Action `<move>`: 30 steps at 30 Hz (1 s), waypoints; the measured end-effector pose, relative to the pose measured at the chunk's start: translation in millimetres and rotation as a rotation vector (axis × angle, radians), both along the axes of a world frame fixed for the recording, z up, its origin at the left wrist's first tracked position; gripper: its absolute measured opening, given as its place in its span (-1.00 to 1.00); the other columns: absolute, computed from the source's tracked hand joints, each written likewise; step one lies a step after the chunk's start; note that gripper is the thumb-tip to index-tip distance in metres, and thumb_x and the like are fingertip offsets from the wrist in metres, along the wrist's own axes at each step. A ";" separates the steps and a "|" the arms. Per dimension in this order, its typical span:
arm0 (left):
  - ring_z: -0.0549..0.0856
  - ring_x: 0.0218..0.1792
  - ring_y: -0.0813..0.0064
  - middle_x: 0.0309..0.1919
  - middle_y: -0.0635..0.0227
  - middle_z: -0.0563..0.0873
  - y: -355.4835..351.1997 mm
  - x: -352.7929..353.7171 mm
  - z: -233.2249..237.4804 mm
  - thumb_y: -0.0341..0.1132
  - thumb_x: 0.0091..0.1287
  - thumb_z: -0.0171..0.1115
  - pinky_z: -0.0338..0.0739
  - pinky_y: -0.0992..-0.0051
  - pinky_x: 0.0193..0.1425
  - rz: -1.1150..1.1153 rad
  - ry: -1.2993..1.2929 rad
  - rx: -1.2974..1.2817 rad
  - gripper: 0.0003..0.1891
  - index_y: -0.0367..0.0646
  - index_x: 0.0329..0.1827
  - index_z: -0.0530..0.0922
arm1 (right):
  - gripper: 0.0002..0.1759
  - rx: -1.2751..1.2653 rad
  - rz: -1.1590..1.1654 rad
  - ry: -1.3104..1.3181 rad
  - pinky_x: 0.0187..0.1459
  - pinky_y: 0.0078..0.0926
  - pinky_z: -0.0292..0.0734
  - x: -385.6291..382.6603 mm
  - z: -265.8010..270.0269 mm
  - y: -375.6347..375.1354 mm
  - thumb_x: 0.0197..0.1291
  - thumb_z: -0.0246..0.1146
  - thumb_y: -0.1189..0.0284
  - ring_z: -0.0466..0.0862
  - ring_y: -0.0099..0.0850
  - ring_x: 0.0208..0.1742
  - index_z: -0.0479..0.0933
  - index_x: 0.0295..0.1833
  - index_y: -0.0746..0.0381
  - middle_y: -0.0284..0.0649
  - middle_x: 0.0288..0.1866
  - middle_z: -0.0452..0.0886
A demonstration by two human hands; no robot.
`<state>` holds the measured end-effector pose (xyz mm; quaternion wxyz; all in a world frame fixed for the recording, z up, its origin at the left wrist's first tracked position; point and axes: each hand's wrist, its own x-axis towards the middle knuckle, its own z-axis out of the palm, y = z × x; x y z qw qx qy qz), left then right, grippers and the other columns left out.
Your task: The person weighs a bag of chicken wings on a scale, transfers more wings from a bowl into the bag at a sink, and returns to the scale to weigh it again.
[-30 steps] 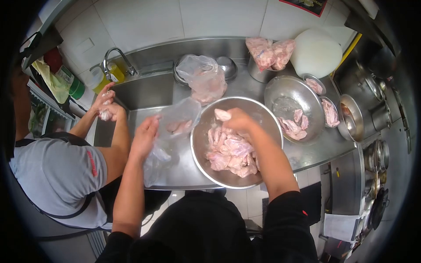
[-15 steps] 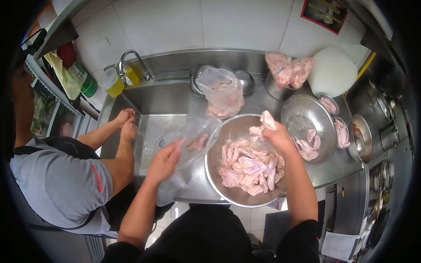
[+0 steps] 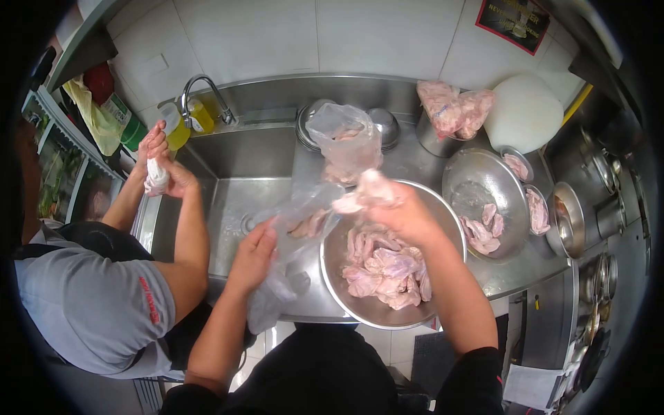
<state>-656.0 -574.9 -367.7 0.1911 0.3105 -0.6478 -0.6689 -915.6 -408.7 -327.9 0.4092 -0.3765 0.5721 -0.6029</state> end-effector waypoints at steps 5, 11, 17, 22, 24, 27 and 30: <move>0.48 -0.36 0.69 -0.28 0.51 0.58 1.9 -4.9 6.1 -0.11 0.53 0.06 0.43 0.63 -0.24 0.026 0.020 0.084 -0.58 -0.13 0.33 0.49 | -0.55 0.008 0.185 0.536 0.07 -0.37 0.53 28.1 8.6 -46.2 -0.02 0.33 0.53 0.62 -0.28 0.01 0.59 0.08 0.27 -0.11 -0.08 0.63; 0.40 -0.40 0.76 -0.35 0.59 0.51 6.4 -6.1 8.2 -0.13 0.54 0.03 0.34 0.71 -0.32 0.106 0.045 0.150 -0.63 -0.05 0.29 0.53 | -0.62 0.146 0.321 0.900 0.15 -0.36 0.48 39.9 7.1 -73.1 -0.01 0.30 0.58 0.58 -0.13 0.12 0.58 0.01 0.31 -0.05 0.00 0.54; 0.38 -0.44 0.76 -0.43 0.60 0.50 1.2 -15.5 17.1 -0.14 0.56 0.01 0.28 0.70 -0.38 0.091 0.022 0.111 -0.65 -0.08 0.26 0.54 | -0.68 0.176 0.105 0.944 0.07 -0.26 0.52 27.5 19.6 -67.0 0.10 0.31 0.45 0.63 -0.06 0.06 0.58 0.01 0.26 -0.04 0.03 0.63; 0.43 -0.41 0.74 -0.37 0.57 0.54 -0.4 -16.0 9.4 -0.14 0.55 0.02 0.36 0.66 -0.31 0.086 0.041 0.052 -0.64 -0.11 0.27 0.55 | -0.65 0.880 0.302 0.993 -0.01 -0.13 0.57 -8.6 7.2 -31.1 -0.01 0.31 0.46 0.69 -0.01 -0.05 0.64 -0.04 0.28 0.11 -0.08 0.68; 0.46 -0.38 0.71 -0.33 0.55 0.57 0.3 -14.1 12.3 -0.13 0.55 0.04 0.41 0.63 -0.27 0.056 0.028 0.062 -0.62 -0.12 0.27 0.55 | -0.62 0.989 0.288 1.065 0.00 -0.16 0.58 -19.7 -44.0 -16.4 -0.06 0.33 0.47 0.70 -0.04 -0.03 0.64 -0.03 0.28 0.11 -0.10 0.69; 0.45 -0.38 0.70 -0.35 0.55 0.56 1.3 -13.3 14.7 -0.10 0.54 0.05 0.40 0.63 -0.27 0.026 0.017 0.057 -0.60 -0.13 0.27 0.55 | -0.55 1.061 0.282 1.005 0.04 -0.19 0.58 -22.8 -68.3 -10.1 -0.12 0.34 0.49 0.69 -0.05 0.01 0.62 0.01 0.29 0.10 -0.07 0.69; 0.45 -0.39 0.71 -0.38 0.55 0.55 1.4 -11.1 14.3 -0.08 0.54 0.05 0.38 0.63 -0.29 0.036 -0.001 0.014 -0.60 -0.13 0.27 0.55 | -0.49 1.023 0.251 0.943 0.07 -0.21 0.57 -31.1 -90.3 -11.2 -0.13 0.37 0.48 0.68 -0.02 0.04 0.57 0.05 0.31 0.10 -0.01 0.67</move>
